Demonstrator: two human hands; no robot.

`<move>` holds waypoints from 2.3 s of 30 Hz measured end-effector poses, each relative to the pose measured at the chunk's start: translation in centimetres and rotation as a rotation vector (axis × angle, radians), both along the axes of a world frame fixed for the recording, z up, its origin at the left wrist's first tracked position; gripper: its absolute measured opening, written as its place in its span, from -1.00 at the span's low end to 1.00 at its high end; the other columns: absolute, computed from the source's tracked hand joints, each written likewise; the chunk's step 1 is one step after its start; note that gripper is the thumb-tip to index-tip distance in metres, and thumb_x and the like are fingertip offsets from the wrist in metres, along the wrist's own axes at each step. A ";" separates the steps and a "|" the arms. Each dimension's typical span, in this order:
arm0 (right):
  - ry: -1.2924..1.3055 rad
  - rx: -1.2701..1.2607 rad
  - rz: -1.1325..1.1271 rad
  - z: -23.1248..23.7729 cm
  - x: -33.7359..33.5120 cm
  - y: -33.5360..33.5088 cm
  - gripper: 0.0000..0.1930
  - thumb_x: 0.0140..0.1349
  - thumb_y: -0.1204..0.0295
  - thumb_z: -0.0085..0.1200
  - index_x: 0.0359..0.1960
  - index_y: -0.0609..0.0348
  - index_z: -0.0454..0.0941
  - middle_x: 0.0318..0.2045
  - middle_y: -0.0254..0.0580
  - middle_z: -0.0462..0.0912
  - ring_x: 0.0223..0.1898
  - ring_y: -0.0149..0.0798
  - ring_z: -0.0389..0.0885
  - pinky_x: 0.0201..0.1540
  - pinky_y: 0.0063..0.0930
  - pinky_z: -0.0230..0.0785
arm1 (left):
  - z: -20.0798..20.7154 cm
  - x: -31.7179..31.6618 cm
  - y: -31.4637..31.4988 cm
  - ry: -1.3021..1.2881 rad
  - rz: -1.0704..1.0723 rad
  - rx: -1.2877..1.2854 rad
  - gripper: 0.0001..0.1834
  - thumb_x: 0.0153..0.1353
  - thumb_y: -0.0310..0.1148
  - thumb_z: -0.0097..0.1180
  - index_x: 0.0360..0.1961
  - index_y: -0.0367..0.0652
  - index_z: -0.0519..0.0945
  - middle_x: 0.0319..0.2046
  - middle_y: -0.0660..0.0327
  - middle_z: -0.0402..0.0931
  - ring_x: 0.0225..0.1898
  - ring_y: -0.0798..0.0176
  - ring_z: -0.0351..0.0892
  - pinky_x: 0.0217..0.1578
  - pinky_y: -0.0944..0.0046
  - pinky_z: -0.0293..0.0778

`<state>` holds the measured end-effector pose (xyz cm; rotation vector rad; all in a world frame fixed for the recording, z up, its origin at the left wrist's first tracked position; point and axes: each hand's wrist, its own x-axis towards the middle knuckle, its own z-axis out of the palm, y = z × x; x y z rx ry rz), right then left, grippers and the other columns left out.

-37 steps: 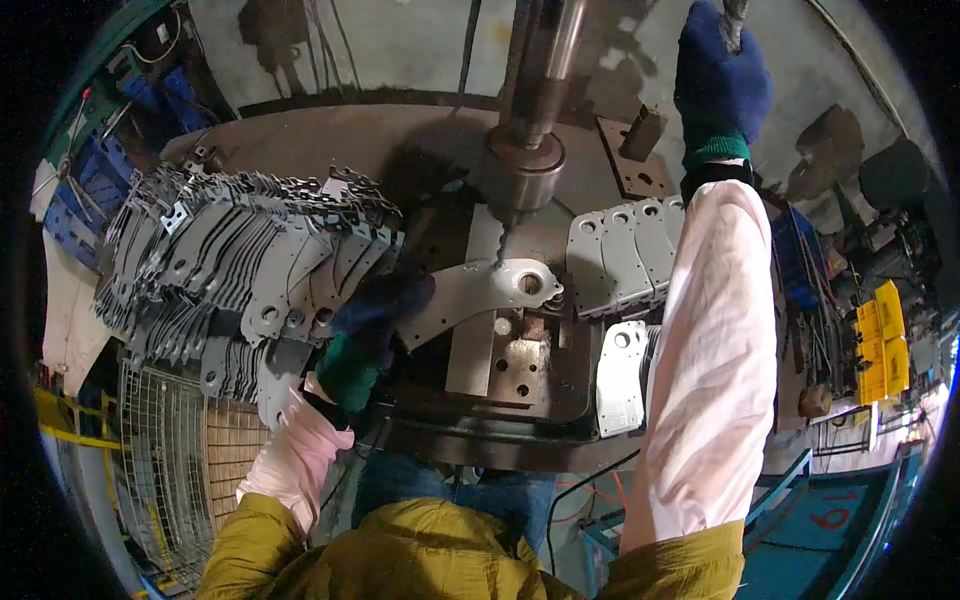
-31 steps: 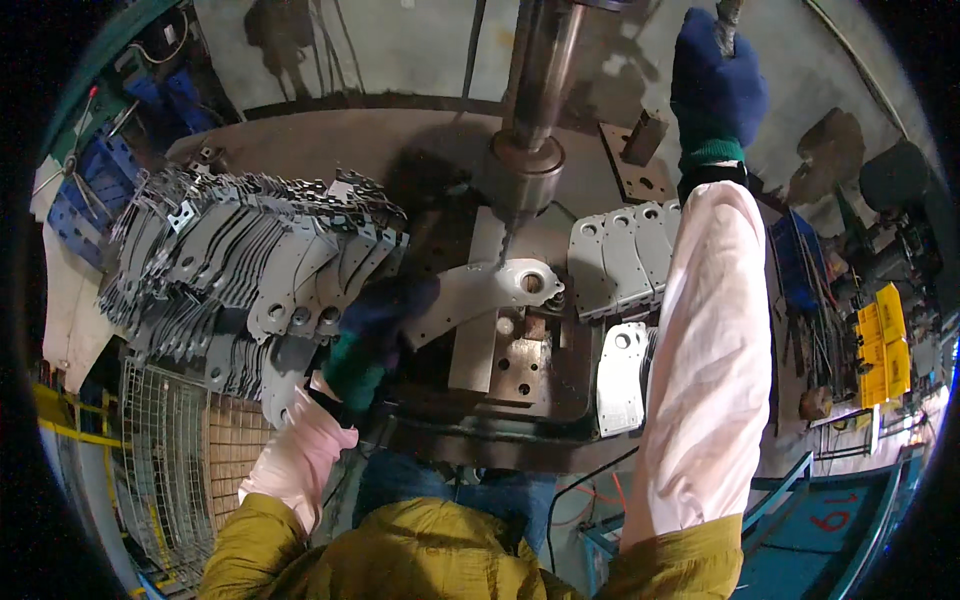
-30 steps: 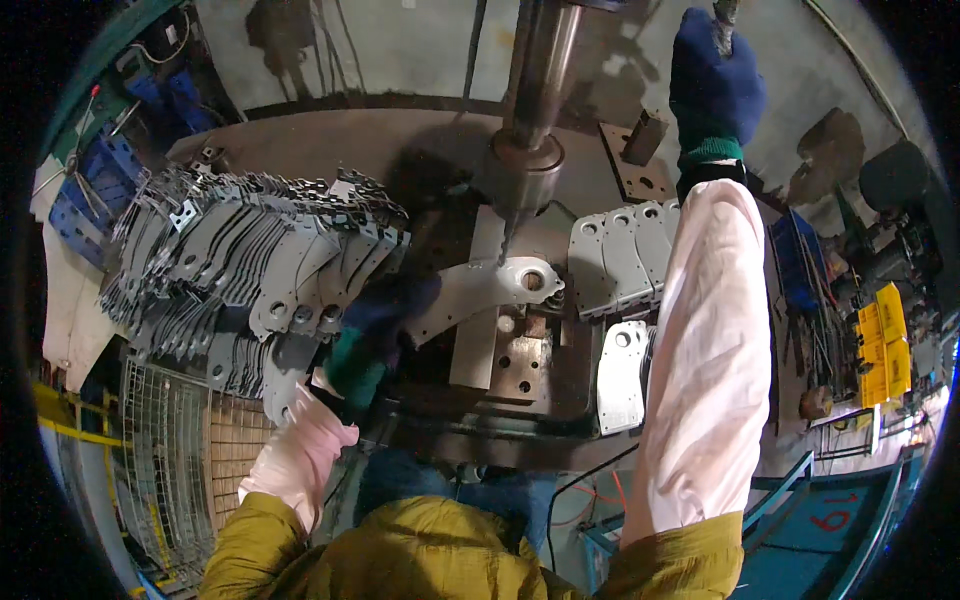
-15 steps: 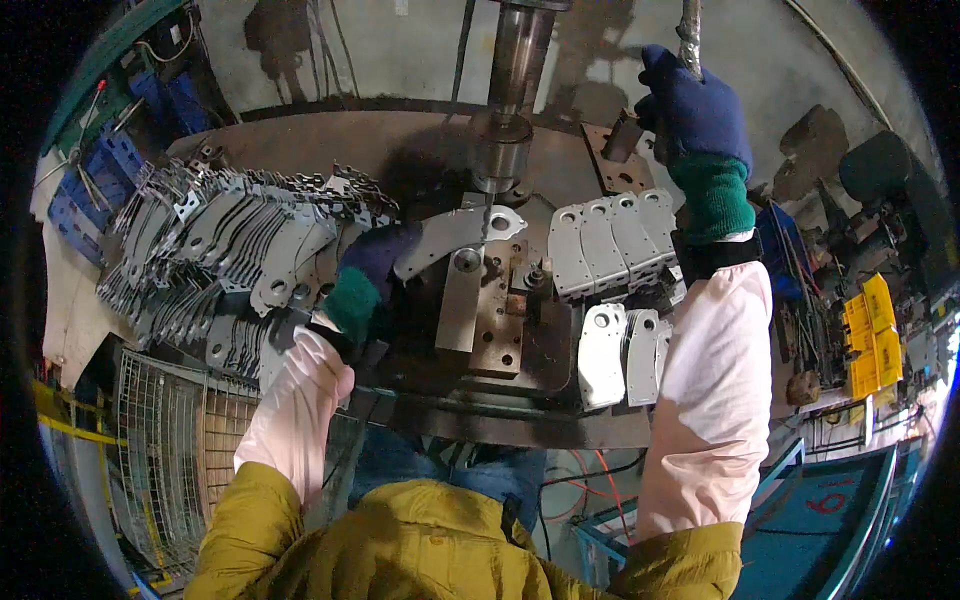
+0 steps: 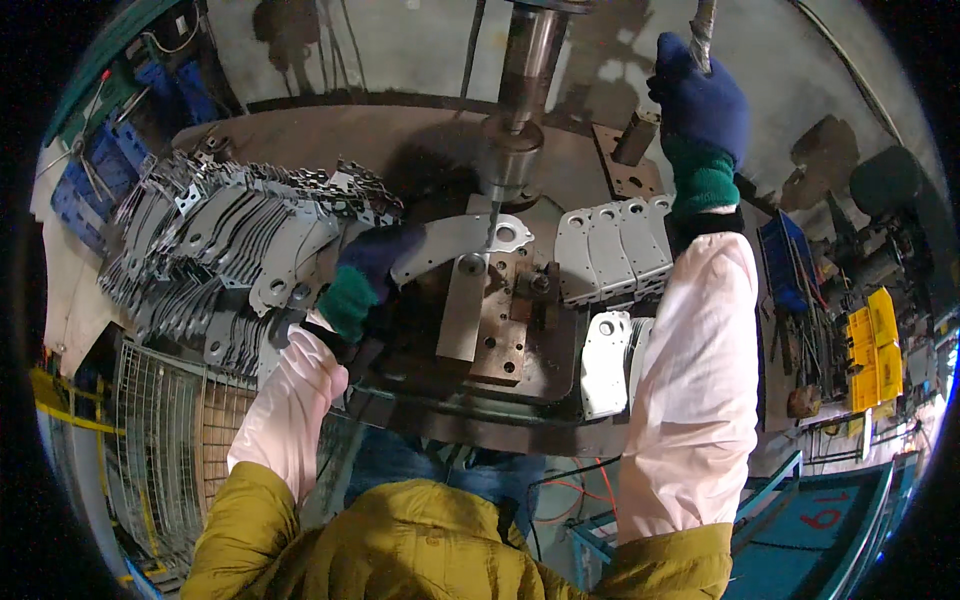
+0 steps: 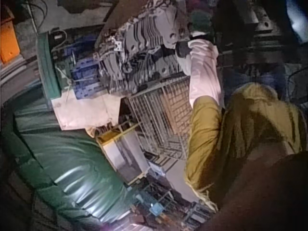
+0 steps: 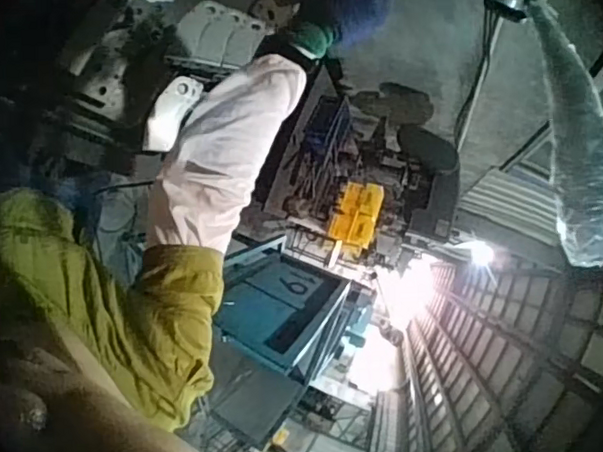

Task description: Operating a drill press to process metal components.

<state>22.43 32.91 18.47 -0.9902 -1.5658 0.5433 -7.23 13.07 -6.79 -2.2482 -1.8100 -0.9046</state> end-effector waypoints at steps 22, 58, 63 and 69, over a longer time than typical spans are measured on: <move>-0.041 0.261 -0.158 -0.9 -0.6 6.0 -0.57 0.27 -0.06 0.16 -0.12 0.02 0.68 -0.41 -0.30 0.73 -0.43 -0.39 0.63 -0.34 -0.40 0.46 | 5.1 2.1 0.0 -0.748 0.182 -0.649 -0.24 -0.07 -0.40 0.34 0.28 -0.03 0.51 0.16 0.02 0.56 0.13 -0.09 0.58 0.16 0.05 0.49; -0.246 0.085 -0.262 0.2 0.4 1.3 -0.40 0.27 -0.20 0.06 -0.21 0.19 0.64 -0.39 0.03 0.69 -0.31 0.07 0.64 -0.22 -0.14 0.45 | 0.4 0.3 0.2 -0.051 0.019 -0.148 -0.28 0.01 -0.41 0.28 0.30 0.01 0.49 0.07 -0.01 0.61 0.06 -0.19 0.59 0.08 -0.01 0.51; -0.191 -0.080 -0.050 0.9 2.1 -4.1 -0.38 0.24 -0.20 0.13 -0.21 0.23 0.62 -0.48 -0.07 0.64 -0.44 -0.16 0.63 -0.33 -0.29 0.41 | 2.1 2.8 0.7 -0.121 0.264 -0.229 -0.42 0.16 -0.43 0.21 0.27 -0.05 0.52 0.02 -0.04 0.64 0.02 -0.18 0.61 0.02 0.05 0.53; -0.228 0.150 0.073 -1.1 3.7 -8.8 -0.41 0.29 0.03 0.24 0.13 0.28 0.50 -0.21 -0.14 0.68 -0.21 -0.29 0.64 -0.17 -0.38 0.47 | 5.4 7.6 -3.1 -1.842 0.003 0.036 -0.65 0.37 -0.26 0.20 0.05 -0.29 0.58 -0.13 0.07 0.66 -0.13 0.08 0.66 -0.05 0.07 0.62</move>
